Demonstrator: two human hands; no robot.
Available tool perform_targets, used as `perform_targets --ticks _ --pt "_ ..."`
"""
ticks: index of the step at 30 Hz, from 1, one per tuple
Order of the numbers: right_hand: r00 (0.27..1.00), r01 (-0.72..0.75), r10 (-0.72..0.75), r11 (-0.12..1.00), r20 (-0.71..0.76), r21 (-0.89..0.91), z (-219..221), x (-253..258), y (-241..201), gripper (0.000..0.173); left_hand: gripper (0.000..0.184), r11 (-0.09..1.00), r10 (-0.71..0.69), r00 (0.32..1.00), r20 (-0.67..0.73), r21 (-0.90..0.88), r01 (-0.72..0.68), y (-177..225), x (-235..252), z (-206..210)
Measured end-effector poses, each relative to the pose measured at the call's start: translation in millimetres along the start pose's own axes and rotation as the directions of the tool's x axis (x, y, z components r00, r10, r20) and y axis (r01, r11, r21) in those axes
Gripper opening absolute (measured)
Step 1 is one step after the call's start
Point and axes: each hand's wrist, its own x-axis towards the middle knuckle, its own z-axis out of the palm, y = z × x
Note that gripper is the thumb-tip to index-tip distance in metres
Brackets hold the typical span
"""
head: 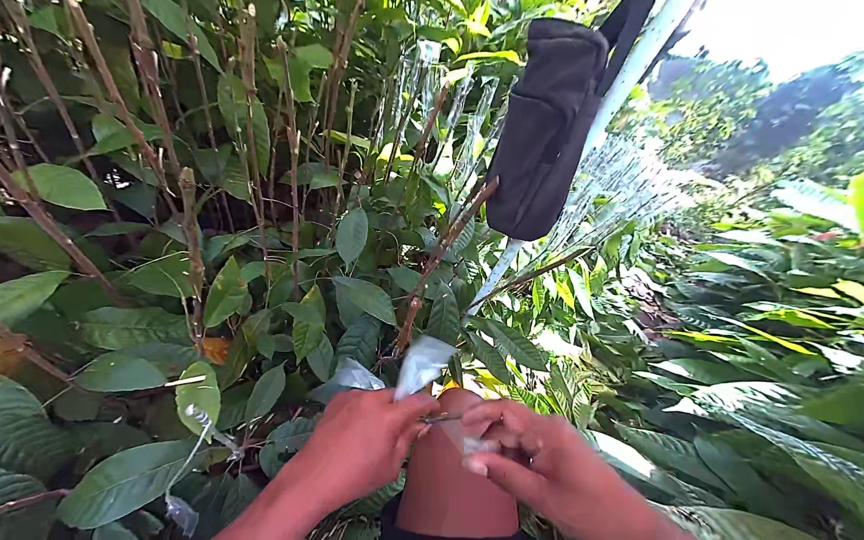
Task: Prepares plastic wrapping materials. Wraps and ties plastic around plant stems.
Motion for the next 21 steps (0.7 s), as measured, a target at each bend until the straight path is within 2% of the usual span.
perform_targets --ticks 1,2,4,6,8,10,11,12,13,14,15,16,17,18,19,20,21 --pt "0.995 -0.094 0.092 0.992 0.034 0.088 -5 3 -7 0.032 0.025 1.0 -0.011 1.0 0.026 0.008 0.01 4 1 2" --pt "0.985 -0.171 0.166 0.98 0.054 0.102 -9 6 -10 0.033 0.026 0.999 -0.026 0.999 0.031 0.023 0.025 6 2 4" --pt "0.97 -0.242 0.242 0.97 0.032 0.003 -8 11 -6 0.039 0.027 0.997 -0.057 0.998 -0.031 0.056 0.059 3 4 4" --pt "0.965 -0.258 0.26 0.963 0.019 -0.083 -6 14 7 0.055 0.027 0.996 -0.066 0.994 -0.092 0.061 0.071 -3 3 0" --pt "0.985 -0.169 0.165 0.936 -0.041 -0.309 1 16 24 0.066 0.027 0.997 -0.038 0.993 -0.109 0.059 0.045 -7 -1 0" --pt "0.976 -0.021 -0.111 0.804 -0.185 -0.595 19 16 41 0.051 0.027 0.998 -0.014 0.991 -0.132 0.06 0.022 -8 -4 4" --pt "0.956 0.01 -0.195 0.766 -0.218 -0.642 24 16 44 0.041 0.029 0.997 -0.02 0.988 -0.151 0.066 0.03 -9 -4 4" --pt "0.956 0.027 -0.194 0.803 -0.219 -0.595 25 14 41 0.039 0.03 0.996 -0.037 0.985 -0.17 0.073 0.05 -10 -4 4" --pt "0.975 0.042 -0.131 0.902 -0.179 -0.43 21 10 32 0.038 0.03 0.995 -0.054 0.983 -0.178 0.077 0.069 -12 -4 2" --pt "0.994 0.049 -0.063 0.987 -0.092 -0.153 13 6 20 0.035 0.029 0.994 -0.064 0.983 -0.171 0.08 0.079 -13 -3 0" --pt "0.998 0.057 -0.059 0.987 0.004 0.152 3 6 8 0.029 0.029 0.994 -0.068 0.987 -0.147 0.081 0.08 -12 -2 -2" --pt "0.993 0.051 -0.088 0.926 0.084 0.375 -8 8 0 0.025 0.028 0.994 -0.068 0.992 -0.102 0.075 0.076 -9 -1 -4" --pt "0.986 0.059 -0.122 0.894 0.115 0.445 -19 13 -3 0.029 0.027 0.995 -0.064 0.997 -0.052 0.071 0.067 -5 0 -5" --pt "0.983 0.109 -0.152 0.933 0.101 0.344 -30 20 0 0.037 0.026 0.997 -0.05 0.999 -0.01 0.06 0.051 -1 1 -4" --pt "0.984 0.158 -0.163 0.984 0.067 0.079 -37 26 8 0.044 0.024 0.998 -0.033 0.999 0.009 0.052 0.032 1 1 -4" --pt "0.988 0.151 -0.156 0.952 0.003 -0.266 -36 29 16 0.046 0.022 0.998 -0.022 1.0 0.007 0.055 0.022 2 2 -4" --pt "0.98 0.137 -0.19 0.87 -0.066 -0.474 -27 29 20 0.043 0.022 0.998 -0.026 0.999 -0.019 0.064 0.027 0 3 -4"
